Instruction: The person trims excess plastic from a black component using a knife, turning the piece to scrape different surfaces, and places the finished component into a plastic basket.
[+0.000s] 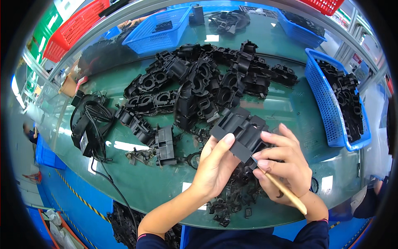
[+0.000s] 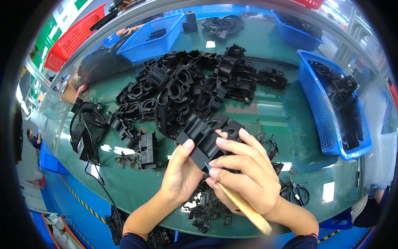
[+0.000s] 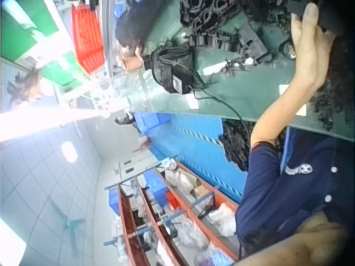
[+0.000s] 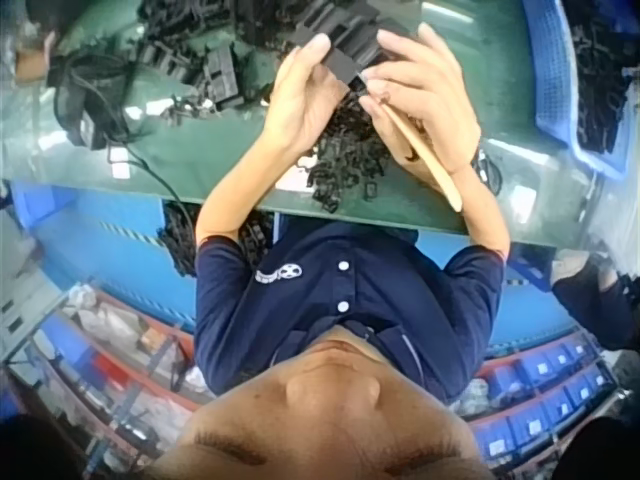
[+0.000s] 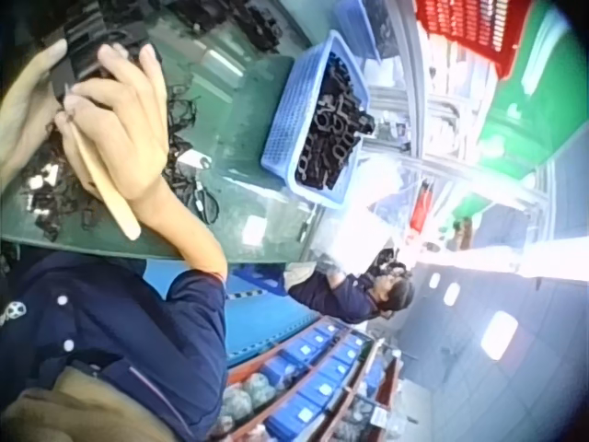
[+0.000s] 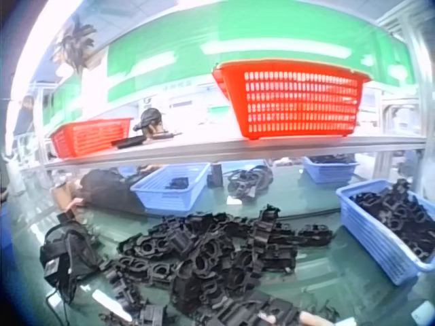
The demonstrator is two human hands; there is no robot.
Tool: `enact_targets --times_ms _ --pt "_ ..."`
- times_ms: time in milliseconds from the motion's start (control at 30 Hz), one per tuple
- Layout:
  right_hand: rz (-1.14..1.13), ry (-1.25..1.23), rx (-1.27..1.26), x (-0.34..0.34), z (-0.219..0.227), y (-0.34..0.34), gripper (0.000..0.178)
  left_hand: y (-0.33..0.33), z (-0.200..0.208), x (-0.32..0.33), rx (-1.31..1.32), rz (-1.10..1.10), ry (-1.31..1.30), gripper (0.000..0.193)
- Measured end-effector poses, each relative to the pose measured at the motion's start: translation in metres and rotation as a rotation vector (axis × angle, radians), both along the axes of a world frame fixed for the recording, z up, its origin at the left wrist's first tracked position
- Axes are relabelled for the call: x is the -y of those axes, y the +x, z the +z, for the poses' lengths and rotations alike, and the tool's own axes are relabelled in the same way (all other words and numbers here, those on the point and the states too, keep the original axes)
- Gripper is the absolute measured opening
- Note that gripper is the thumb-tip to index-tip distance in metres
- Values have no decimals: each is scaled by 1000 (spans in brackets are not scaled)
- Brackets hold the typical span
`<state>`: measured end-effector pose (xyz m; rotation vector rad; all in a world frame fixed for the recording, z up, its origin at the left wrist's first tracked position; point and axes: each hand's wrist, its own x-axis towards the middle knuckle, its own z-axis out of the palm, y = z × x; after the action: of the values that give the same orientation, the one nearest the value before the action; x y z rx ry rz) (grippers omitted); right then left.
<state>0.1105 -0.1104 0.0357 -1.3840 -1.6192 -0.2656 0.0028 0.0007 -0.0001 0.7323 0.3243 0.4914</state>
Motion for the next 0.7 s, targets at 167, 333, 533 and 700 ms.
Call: enact_targets --times_ms 167,333,533,700 --pt "53 -77 -71 2 6 11 21 0 5 0 41 -15 -85 56" --pt "4 -7 -100 2 4 7 22 -4 1 -6 87 -64 -152 51" --pt "18 54 -34 -1 5 4 23 -5 0 -6 121 -86 -179 54" --pt "13 45 30 -1 7 6 19 -6 0 -5 228 -70 -292 41"
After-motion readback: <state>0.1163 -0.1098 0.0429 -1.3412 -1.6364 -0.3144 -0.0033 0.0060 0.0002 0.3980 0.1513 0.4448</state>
